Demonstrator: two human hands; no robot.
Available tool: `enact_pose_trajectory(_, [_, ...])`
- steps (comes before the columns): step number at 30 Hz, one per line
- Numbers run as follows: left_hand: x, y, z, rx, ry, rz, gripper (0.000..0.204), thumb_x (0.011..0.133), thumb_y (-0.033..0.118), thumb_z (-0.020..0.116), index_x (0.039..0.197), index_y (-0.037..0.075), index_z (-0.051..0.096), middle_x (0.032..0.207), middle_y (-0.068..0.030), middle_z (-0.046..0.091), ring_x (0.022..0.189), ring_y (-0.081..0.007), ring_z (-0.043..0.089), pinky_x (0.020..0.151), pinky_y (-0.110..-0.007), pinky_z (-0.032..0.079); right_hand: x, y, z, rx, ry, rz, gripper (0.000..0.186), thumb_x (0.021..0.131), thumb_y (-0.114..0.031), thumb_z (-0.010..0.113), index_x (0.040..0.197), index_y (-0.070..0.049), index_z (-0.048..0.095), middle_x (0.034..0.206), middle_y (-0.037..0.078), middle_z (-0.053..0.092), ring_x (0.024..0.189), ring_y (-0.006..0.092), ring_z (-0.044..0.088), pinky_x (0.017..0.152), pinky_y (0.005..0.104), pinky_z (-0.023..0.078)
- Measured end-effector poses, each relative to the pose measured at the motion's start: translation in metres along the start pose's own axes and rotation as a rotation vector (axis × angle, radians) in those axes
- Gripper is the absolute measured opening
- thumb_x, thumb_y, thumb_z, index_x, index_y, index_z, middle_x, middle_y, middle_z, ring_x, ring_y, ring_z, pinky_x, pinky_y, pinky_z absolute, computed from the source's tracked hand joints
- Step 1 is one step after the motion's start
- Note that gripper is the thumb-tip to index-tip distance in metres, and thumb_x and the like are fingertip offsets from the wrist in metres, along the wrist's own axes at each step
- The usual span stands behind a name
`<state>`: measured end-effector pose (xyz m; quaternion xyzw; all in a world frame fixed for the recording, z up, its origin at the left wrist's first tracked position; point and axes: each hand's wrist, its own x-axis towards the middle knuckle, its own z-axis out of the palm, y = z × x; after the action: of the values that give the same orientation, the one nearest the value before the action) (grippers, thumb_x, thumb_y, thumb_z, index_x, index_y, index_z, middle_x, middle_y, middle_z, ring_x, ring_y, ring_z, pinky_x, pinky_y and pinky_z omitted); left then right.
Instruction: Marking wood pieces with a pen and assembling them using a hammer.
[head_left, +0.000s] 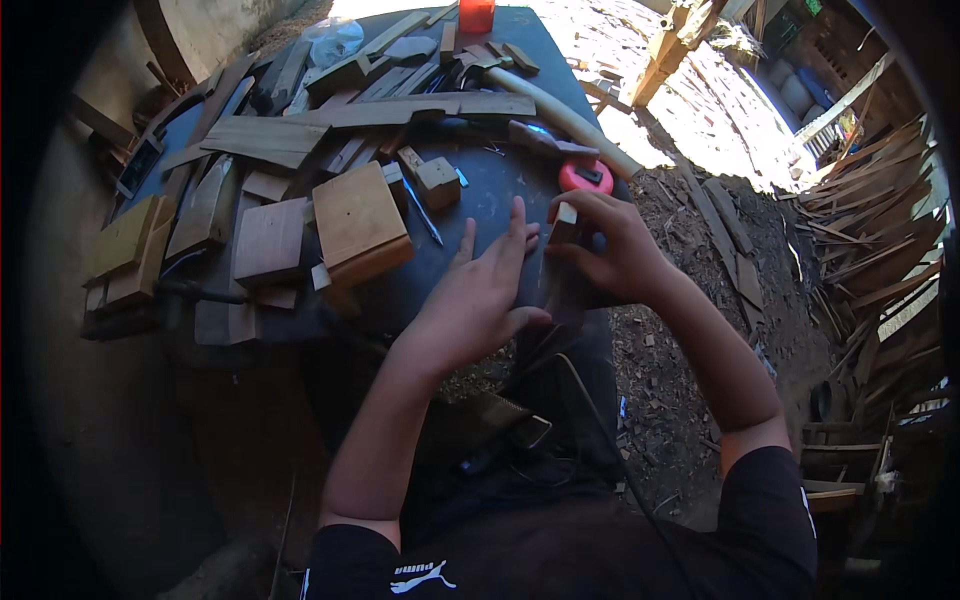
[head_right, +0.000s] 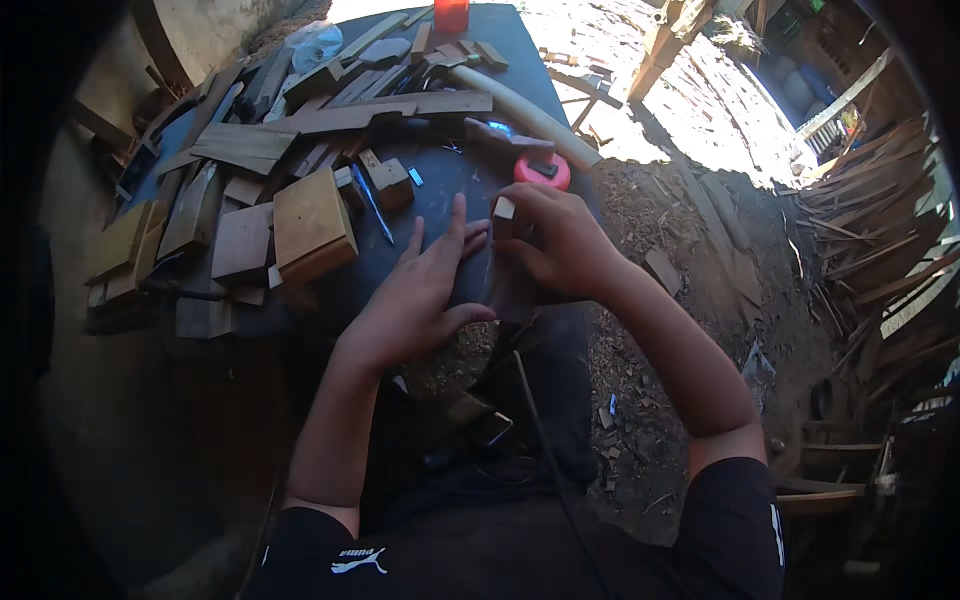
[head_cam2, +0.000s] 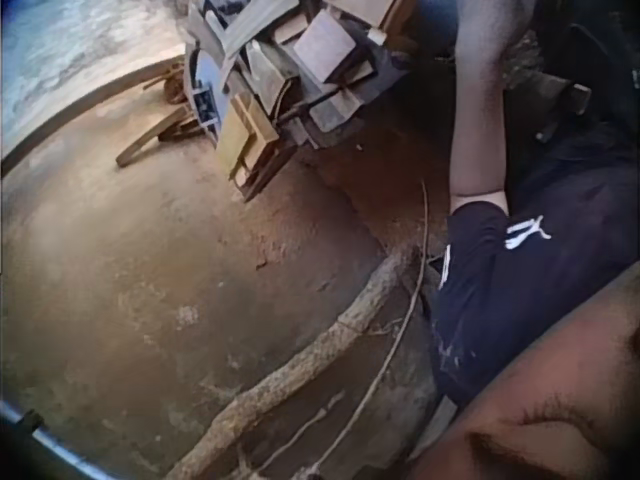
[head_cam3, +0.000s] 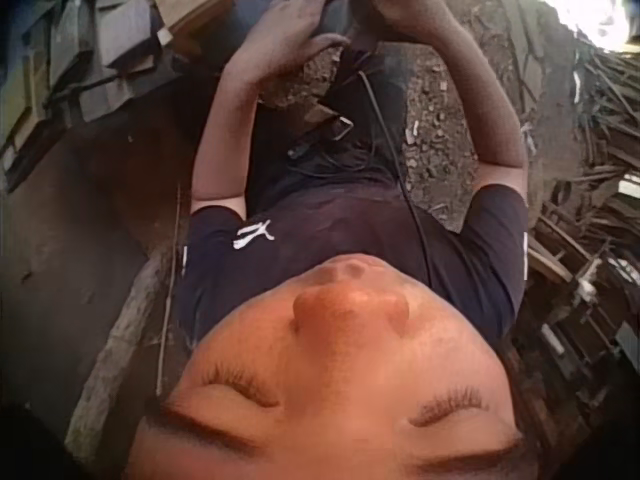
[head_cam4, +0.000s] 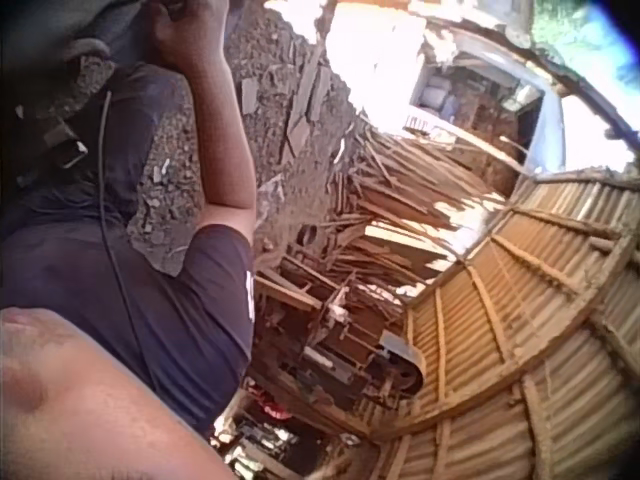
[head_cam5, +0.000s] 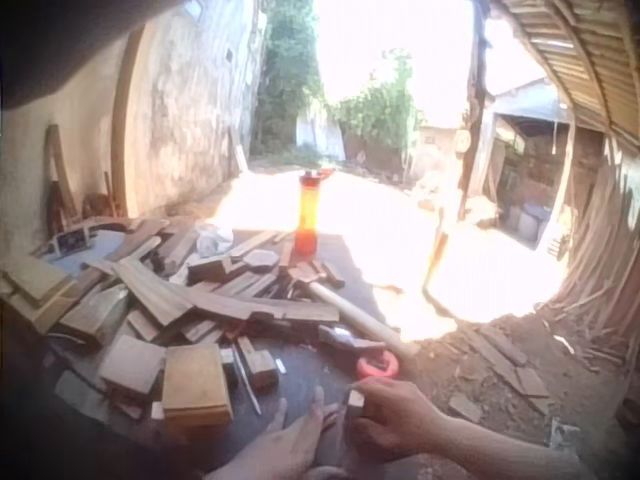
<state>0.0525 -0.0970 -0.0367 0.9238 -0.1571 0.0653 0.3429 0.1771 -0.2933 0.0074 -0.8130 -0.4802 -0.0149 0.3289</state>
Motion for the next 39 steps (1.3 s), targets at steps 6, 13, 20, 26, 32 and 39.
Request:
enact_pose_trajectory(6, [-0.005, -0.002, 0.006, 0.020, 0.048, 0.034, 0.126, 0.084, 0.033, 0.084, 0.162, -0.006, -0.008, 0.153, -0.0191, 0.052, 0.146, -0.0352, 0.046, 0.127, -0.059, 0.018, -0.019, -0.020, 0.008, 0.139, -0.113, -0.036, 0.031, 0.081, -0.008, 0.082, 0.109, -0.007, 0.069, 0.095, 0.009, 0.069, 0.086, 0.0265, 0.068, 0.076, 0.0351, 0.053])
enact_pose_trajectory(13, [-0.009, -0.004, 0.007, 0.009, 0.048, 0.028, 0.125, 0.085, 0.033, 0.083, 0.162, -0.006, -0.007, 0.153, -0.0177, 0.052, 0.145, -0.0350, 0.046, 0.126, -0.060, 0.018, -0.028, -0.032, 0.016, 0.184, -0.133, -0.113, 0.024, 0.081, -0.007, 0.081, 0.103, -0.006, 0.071, 0.090, 0.010, 0.066, 0.081, 0.0257, 0.065, 0.072, 0.0347, 0.052])
enact_pose_trajectory(20, [-0.007, -0.004, 0.006, 0.025, 0.064, 0.038, 0.123, 0.084, 0.034, 0.084, 0.162, -0.007, -0.003, 0.153, -0.0165, 0.052, 0.145, -0.0346, 0.046, 0.126, -0.061, 0.019, -0.031, -0.038, 0.014, 0.168, -0.130, -0.122, 0.024, 0.080, -0.008, 0.081, 0.102, -0.005, 0.071, 0.087, 0.009, 0.065, 0.072, 0.0207, 0.063, 0.066, 0.0329, 0.050])
enact_pose_trajectory(26, [-0.011, -0.006, 0.006, -0.007, 0.058, 0.031, 0.120, 0.083, 0.031, 0.084, 0.163, -0.006, 0.002, 0.153, -0.0162, 0.052, 0.144, -0.0349, 0.047, 0.126, -0.061, 0.018, -0.025, -0.034, 0.003, 0.082, -0.226, -0.083, 0.026, 0.079, -0.009, 0.080, 0.103, -0.005, 0.070, 0.089, 0.014, 0.065, 0.083, 0.0323, 0.067, 0.073, 0.0417, 0.052])
enact_pose_trajectory(32, [-0.012, -0.001, -0.005, -0.008, -0.020, 0.037, 0.089, 0.084, 0.026, 0.081, 0.160, 0.017, 0.037, 0.155, -0.0120, 0.049, 0.144, -0.0318, 0.048, 0.124, -0.070, 0.011, -0.021, 0.003, -0.020, -0.062, -0.045, 0.062, 0.023, 0.082, -0.003, 0.080, 0.102, -0.009, 0.070, 0.087, 0.009, 0.060, 0.077, 0.0249, 0.065, 0.069, 0.0364, 0.052])
enact_pose_trajectory(39, [-0.014, 0.005, -0.002, 0.209, 0.005, 0.012, 0.065, 0.093, 0.045, 0.070, 0.150, 0.020, 0.055, 0.159, -0.0073, 0.046, 0.148, -0.0256, 0.044, 0.122, -0.074, 0.007, -0.027, -0.019, -0.028, -0.085, -0.015, 0.045, 0.028, 0.082, -0.008, 0.084, 0.106, -0.007, 0.069, 0.093, 0.007, 0.067, 0.075, 0.0181, 0.065, 0.068, 0.0304, 0.052])
